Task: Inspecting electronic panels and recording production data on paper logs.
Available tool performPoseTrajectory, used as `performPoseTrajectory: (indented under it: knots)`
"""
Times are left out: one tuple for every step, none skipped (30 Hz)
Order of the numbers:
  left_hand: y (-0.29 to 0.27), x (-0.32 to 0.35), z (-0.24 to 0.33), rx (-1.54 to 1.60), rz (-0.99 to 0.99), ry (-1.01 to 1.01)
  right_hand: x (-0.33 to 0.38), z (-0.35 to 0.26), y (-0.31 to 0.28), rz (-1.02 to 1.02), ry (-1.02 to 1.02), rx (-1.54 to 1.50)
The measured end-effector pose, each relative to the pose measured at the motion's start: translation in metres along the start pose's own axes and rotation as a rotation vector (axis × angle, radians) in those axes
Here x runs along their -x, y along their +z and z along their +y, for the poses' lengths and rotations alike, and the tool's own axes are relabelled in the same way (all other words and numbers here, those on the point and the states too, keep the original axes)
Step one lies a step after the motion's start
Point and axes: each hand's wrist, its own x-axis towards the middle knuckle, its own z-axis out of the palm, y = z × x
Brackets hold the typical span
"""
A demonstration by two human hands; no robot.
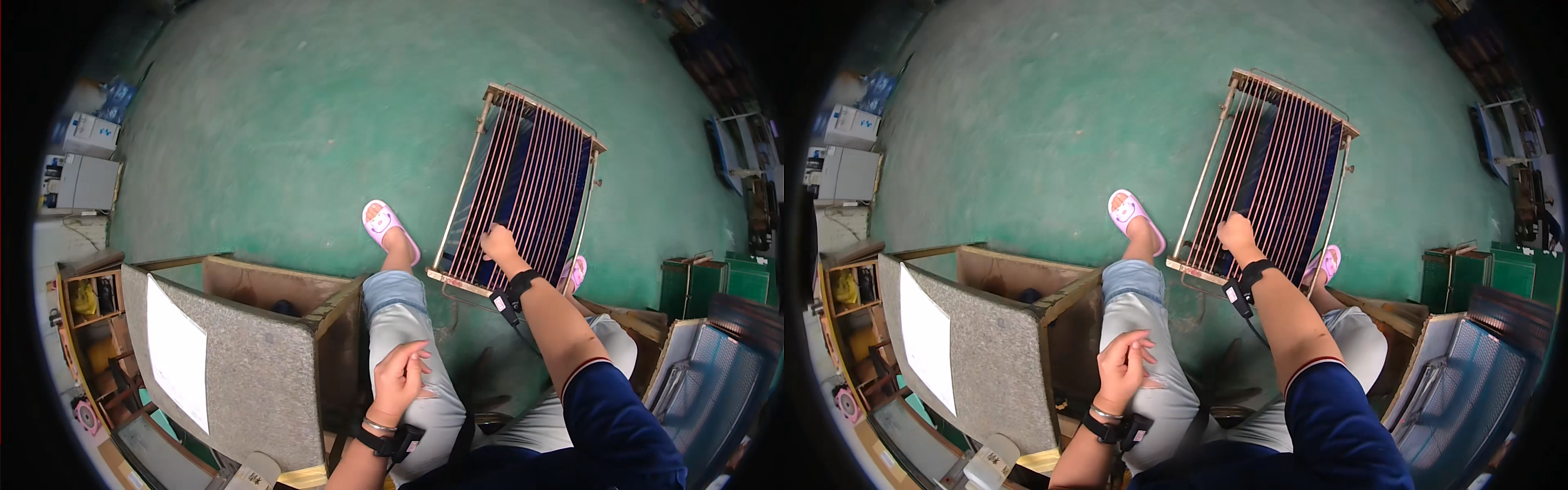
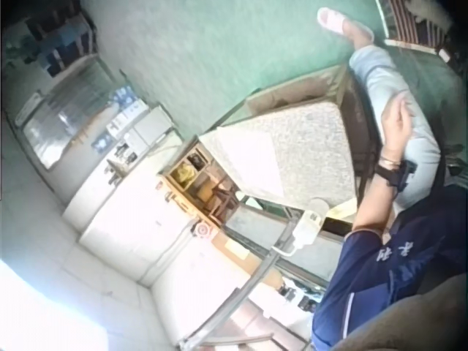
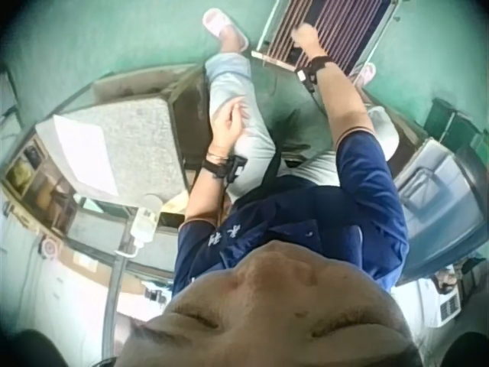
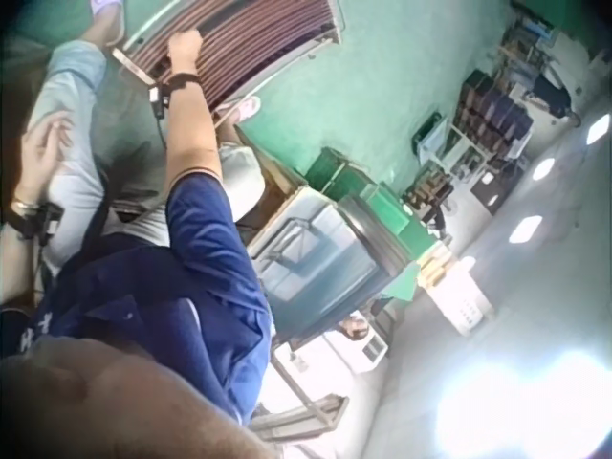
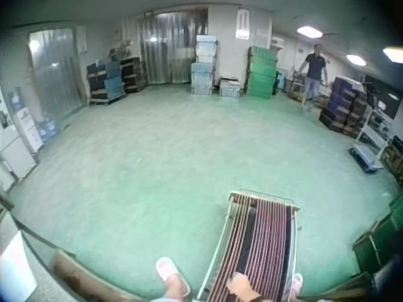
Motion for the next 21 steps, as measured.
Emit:
performPoseTrajectory:
  knots:
    - [0.001,-0.001,0.001,0.000,0.001,-0.005,-0.005,0.005,0.000,0.014,0.002,-0.004]
    - [0.001,-0.003,0.002,-0.009,-0.013,0.020,-0.011,0.010,0.000,0.017,0.072,-0.128]
    - [-0.003,-0.001,-0.001,-0.028,-0.013,0.033,-0.005,-0.002,0.002,-0.014,0.123,-0.188]
    - [-0.004,-0.001,-0.003,-0.032,-0.006,0.025,-0.002,-0.010,-0.002,-0.050,0.153,-0.179]
    - [-0.005,0.000,-0.004,-0.041,0.002,0.046,-0.002,-0.016,-0.003,-0.086,0.182,-0.170]
    - [-0.004,-0.001,-0.004,-0.044,0.001,0.075,-0.007,-0.012,-0.005,-0.098,0.170,-0.124]
    - [-0.002,-0.002,-0.003,-0.042,0.001,0.077,-0.013,-0.008,-0.005,-0.061,0.165,-0.098]
    - [0.000,-0.004,-0.001,-0.033,-0.004,0.089,-0.014,-0.004,-0.004,-0.016,0.159,-0.099]
    - [-0.001,-0.004,0.000,-0.030,0.000,0.098,-0.012,-0.007,-0.002,0.022,0.146,-0.101]
    - [-0.002,-0.004,0.001,-0.032,0.008,0.102,-0.010,-0.011,-0.001,0.027,0.196,-0.084]
    - [-0.001,-0.004,0.003,-0.033,0.002,0.116,-0.008,-0.015,-0.003,0.030,0.187,-0.083]
    - [0.001,-0.005,0.003,-0.025,-0.011,0.127,-0.006,-0.012,-0.009,0.067,0.130,-0.022]
    - [0.004,-0.007,0.003,-0.015,-0.013,0.133,-0.004,-0.009,-0.016,0.108,0.074,0.041]
    - [0.006,-0.009,0.004,-0.005,-0.014,0.108,-0.001,-0.005,-0.023,0.188,0.012,0.118]
    - [0.006,-0.007,0.005,-0.002,-0.007,0.077,0.013,-0.008,-0.032,0.190,0.009,0.122]
    - [0.003,-0.004,0.002,-0.003,0.002,0.076,0.038,-0.021,-0.046,0.275,-0.095,0.140]
    - [0.001,-0.001,0.001,-0.005,0.012,0.078,0.067,-0.034,-0.061,0.362,-0.198,0.155]
    - [0.006,-0.003,0.003,0.013,-0.004,0.080,0.095,-0.033,-0.091,0.435,-0.239,0.153]
    - [0.008,-0.004,0.004,0.023,-0.014,0.075,0.122,-0.029,-0.117,0.498,-0.284,0.145]
    - [0.005,-0.002,0.001,0.016,-0.034,0.091,0.150,-0.027,-0.136,0.531,-0.320,0.070]
    - [0.009,-0.004,-0.004,0.020,-0.049,0.104,0.175,-0.018,-0.157,0.576,-0.343,0.005]
